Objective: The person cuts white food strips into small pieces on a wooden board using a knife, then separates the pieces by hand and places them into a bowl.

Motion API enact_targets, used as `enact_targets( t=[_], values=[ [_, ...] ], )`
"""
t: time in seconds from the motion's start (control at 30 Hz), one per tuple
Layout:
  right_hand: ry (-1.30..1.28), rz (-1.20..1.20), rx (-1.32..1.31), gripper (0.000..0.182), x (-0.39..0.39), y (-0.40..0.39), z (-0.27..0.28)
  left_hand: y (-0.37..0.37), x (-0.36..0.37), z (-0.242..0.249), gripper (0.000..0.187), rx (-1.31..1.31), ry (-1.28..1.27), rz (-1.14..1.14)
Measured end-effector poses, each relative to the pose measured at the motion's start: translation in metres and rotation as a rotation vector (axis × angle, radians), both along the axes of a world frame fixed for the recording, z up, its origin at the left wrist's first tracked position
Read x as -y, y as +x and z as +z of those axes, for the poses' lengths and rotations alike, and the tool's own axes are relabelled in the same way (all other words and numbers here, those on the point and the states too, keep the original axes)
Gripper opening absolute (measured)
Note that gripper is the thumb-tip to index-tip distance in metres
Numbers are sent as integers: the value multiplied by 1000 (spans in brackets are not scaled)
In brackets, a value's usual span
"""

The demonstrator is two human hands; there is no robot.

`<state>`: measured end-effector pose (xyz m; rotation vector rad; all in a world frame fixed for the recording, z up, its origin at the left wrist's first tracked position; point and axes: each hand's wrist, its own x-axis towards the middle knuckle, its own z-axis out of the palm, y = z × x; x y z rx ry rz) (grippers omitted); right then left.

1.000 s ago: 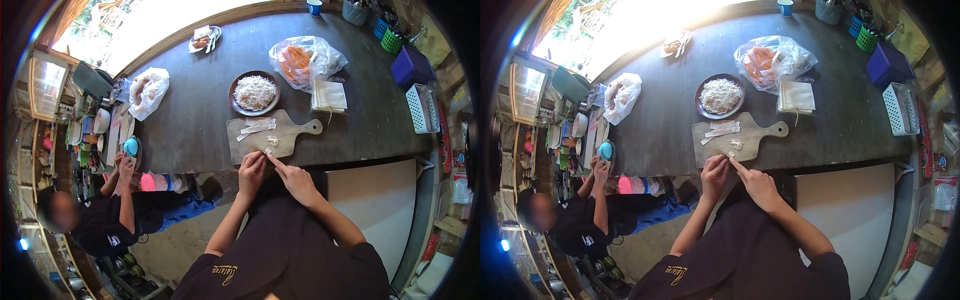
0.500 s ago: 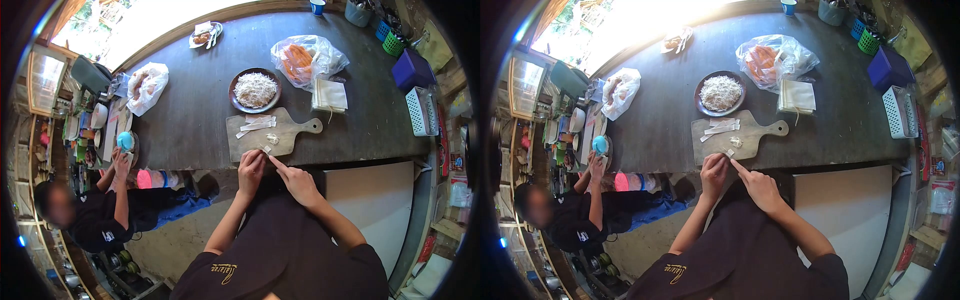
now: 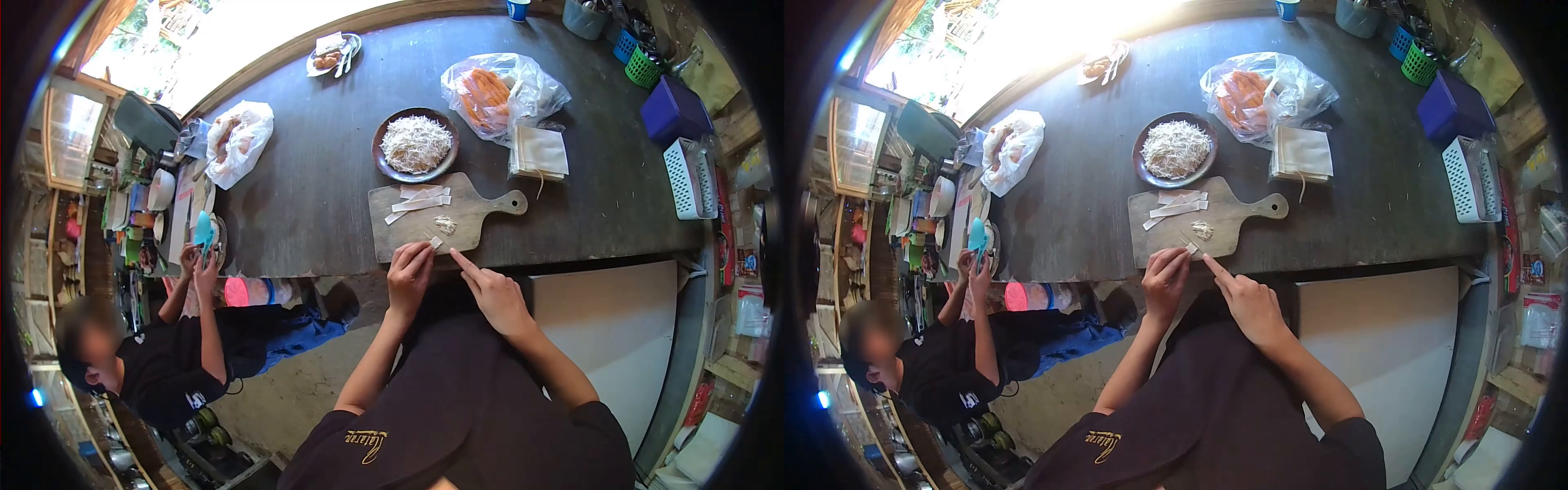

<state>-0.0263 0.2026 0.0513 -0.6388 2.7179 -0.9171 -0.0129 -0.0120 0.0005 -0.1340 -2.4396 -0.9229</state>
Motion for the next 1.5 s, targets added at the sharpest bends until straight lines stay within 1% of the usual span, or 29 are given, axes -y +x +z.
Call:
enact_targets(
  t=[0.1, 0.2, 0.3, 0.4, 0.5, 0.6, 0.7, 0.8, 0.87, 1.0, 1.03, 1.13, 1.23, 1.33, 1.37, 1.47, 1.5],
  values=[
    [17, 22, -11, 58, 3, 6, -15, 1, 1, -2, 22, -15, -62, 3],
    [90, 24, -74, 59, 5, 11, -20, 2, 0, -6, 22, -31, -123, -1],
    [171, 39, -160, 66, 6, 14, -15, 2, 2, -5, 22, -36, -165, -15],
    [254, 63, -207, 79, 9, 19, -17, 1, 3, -2, 22, -23, -185, -30],
    [190, 28, -249, 68, 11, 21, -23, 0, 5, 1, 21, -10, -218, -60],
    [230, 69, -228, 86, 8, 23, -18, -2, 8, 3, 21, -3, -249, -85],
    [232, 71, -193, 83, 8, 24, -17, -3, 10, 3, 21, 3, -254, -99],
    [215, 63, -124, 76, 12, 22, -18, -3, 12, 3, 21, 10, -220, -100],
    [90, 46, -101, 69, 20, 11, -30, -3, 11, 3, 21, 21, -188, -99],
    [-110, 33, -57, 58, 21, -5, -31, -5, 11, 8, 21, 49, -157, -97],
    [-114, 27, -65, 57, 20, -2, -32, -6, 12, 10, 21, 56, -157, -103],
    [35, 42, 3, 58, 11, 11, -14, -5, 11, 14, 20, 62, -157, -86],
    [84, 60, -9, 60, 4, 16, -13, -6, 9, 11, 18, 47, -147, -79],
    [28, 55, -1, 59, 10, 10, -24, -5, 10, 10, 17, 42, -126, -75],
    [4, 43, -11, 55, 15, 4, -26, -5, 11, 8, 18, 43, -116, -70],
    [-151, 53, 108, 51, 19, -15, -16, -4, 8, 9, 18, 51, -110, -68],
    [-169, 26, 105, 50, 19, -15, -15, -4, 8, 9, 18, 48, -97, -71]
  ],
)
